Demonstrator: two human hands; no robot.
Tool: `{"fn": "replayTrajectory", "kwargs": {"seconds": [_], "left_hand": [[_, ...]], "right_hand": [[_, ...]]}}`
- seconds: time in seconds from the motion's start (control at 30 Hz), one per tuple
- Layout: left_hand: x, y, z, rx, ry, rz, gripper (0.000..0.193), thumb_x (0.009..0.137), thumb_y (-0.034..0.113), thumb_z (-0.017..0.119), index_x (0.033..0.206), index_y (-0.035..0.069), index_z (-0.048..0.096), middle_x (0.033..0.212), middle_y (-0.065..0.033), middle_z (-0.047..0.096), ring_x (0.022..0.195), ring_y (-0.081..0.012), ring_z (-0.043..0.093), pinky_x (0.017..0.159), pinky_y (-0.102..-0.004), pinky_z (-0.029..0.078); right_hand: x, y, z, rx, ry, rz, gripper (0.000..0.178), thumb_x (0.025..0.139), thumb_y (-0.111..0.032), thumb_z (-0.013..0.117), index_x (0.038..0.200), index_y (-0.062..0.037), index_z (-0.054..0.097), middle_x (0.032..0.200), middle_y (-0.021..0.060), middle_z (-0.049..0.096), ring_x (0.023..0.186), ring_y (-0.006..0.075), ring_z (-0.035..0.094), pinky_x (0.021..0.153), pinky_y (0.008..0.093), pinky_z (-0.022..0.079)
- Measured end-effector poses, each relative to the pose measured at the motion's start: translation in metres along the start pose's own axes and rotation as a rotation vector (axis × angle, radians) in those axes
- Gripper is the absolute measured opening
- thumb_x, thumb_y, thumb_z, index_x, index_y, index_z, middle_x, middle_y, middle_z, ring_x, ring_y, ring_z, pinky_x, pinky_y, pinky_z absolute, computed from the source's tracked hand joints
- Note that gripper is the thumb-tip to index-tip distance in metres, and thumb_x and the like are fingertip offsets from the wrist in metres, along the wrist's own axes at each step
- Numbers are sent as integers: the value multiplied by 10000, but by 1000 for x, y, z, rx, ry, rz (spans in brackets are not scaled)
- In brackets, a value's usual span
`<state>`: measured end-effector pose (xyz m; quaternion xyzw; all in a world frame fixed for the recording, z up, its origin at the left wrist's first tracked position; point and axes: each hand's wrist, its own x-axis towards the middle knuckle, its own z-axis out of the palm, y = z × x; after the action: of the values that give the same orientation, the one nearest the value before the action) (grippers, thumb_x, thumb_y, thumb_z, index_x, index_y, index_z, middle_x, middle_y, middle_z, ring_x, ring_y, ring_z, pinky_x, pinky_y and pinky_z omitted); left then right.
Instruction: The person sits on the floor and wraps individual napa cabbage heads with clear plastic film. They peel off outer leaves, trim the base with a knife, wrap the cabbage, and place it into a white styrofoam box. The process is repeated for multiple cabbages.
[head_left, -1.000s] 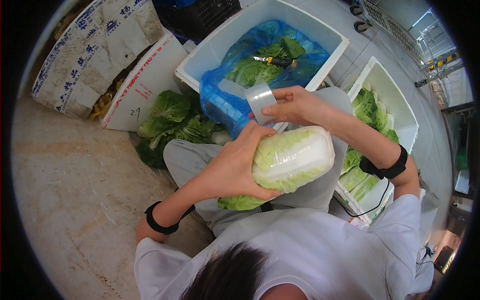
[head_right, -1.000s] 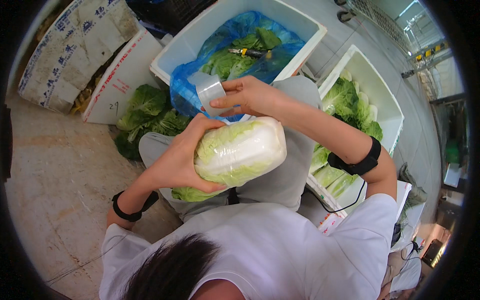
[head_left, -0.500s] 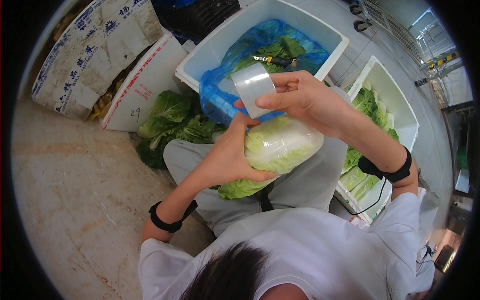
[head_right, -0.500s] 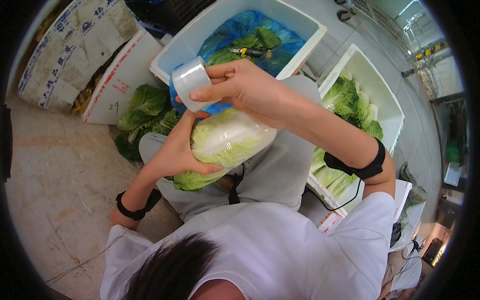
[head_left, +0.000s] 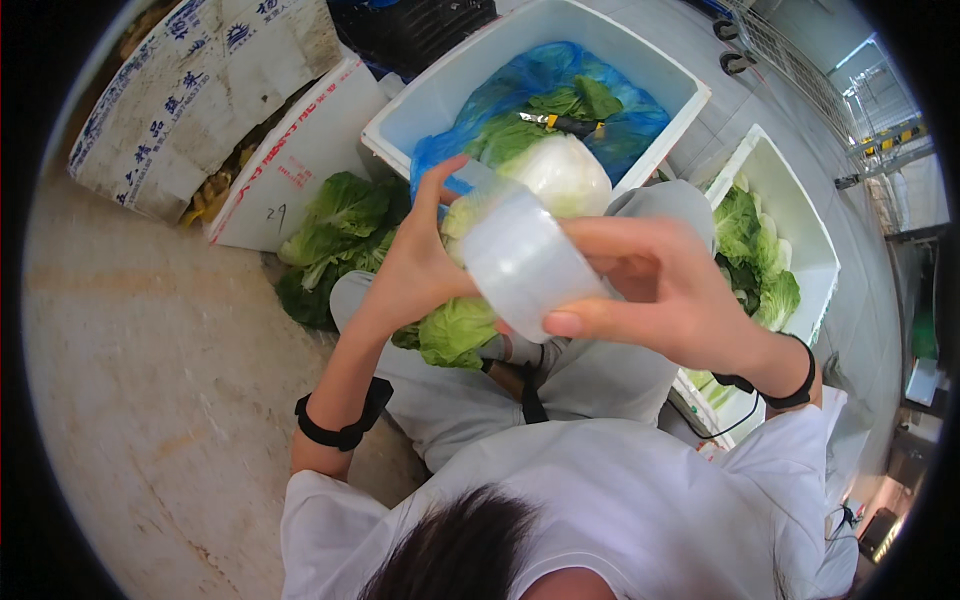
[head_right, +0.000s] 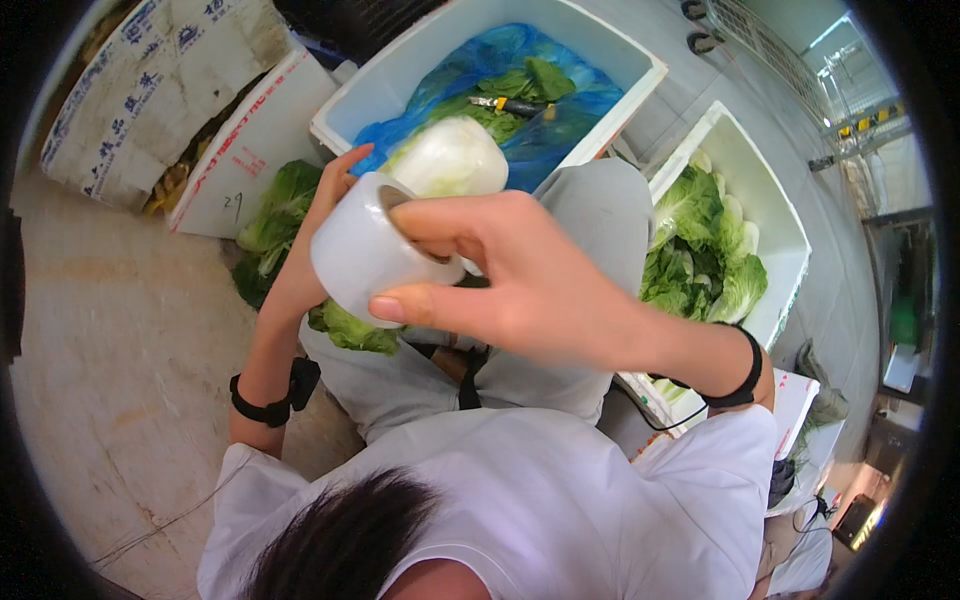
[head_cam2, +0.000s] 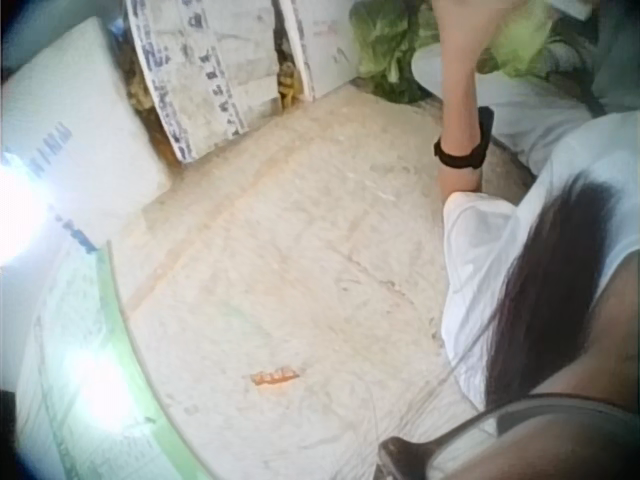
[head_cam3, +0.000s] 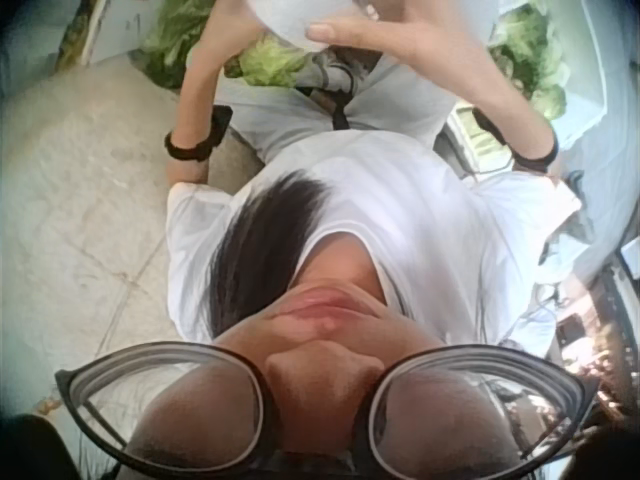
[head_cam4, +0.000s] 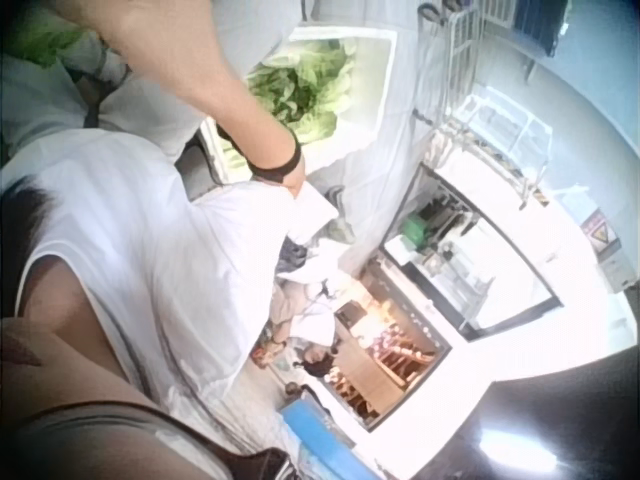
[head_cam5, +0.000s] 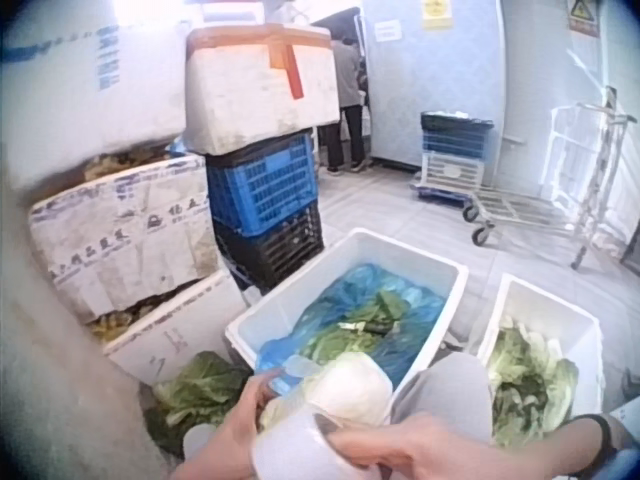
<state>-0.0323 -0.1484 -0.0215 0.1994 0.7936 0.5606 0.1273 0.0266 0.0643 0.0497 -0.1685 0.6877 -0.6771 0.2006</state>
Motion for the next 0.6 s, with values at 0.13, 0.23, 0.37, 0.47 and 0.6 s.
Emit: {"fn": "replayTrajectory", "kwargs": {"seconds": [0.13,0.23,0.37,0.47,0.6], "left_hand": [[-1,7,-13,-86,67,-89,915,550,244,846,1302,17,378,1073,-123,522,980,-209,545,878,-311,431],[-5,11,-19,-267,122,-112,874,569,265,838,1277,-28,419,1116,-131,548,1019,-203,546,903,-306,425],[-10,6,-21,-438,109,-176,861,585,236,825,1281,-51,407,1142,-132,548,1035,-195,548,911,-300,425],[-14,2,-19,-604,66,-239,854,606,252,800,1293,-54,397,1156,-132,549,1041,-190,550,902,-297,438],[-20,2,-13,-788,-31,-246,887,603,343,775,1302,-48,393,1175,-121,543,1049,-188,553,892,-294,451]], "right_hand": [[-15,-13,2,162,79,64,300,818,-142,682,1017,58,580,844,39,556,780,79,507,686,231,415],[-20,-16,-5,54,105,119,307,812,-126,688,1033,59,583,894,52,581,825,89,539,735,241,431],[-22,-8,-13,-65,114,184,271,814,-166,691,978,33,609,827,27,577,795,73,531,710,231,417],[-19,0,-19,-33,90,307,283,809,-214,696,933,27,614,747,7,552,744,62,502,669,228,403],[-8,14,-31,-202,-27,346,356,784,-279,718,891,38,599,685,3,512,669,69,452,624,234,390]]}}
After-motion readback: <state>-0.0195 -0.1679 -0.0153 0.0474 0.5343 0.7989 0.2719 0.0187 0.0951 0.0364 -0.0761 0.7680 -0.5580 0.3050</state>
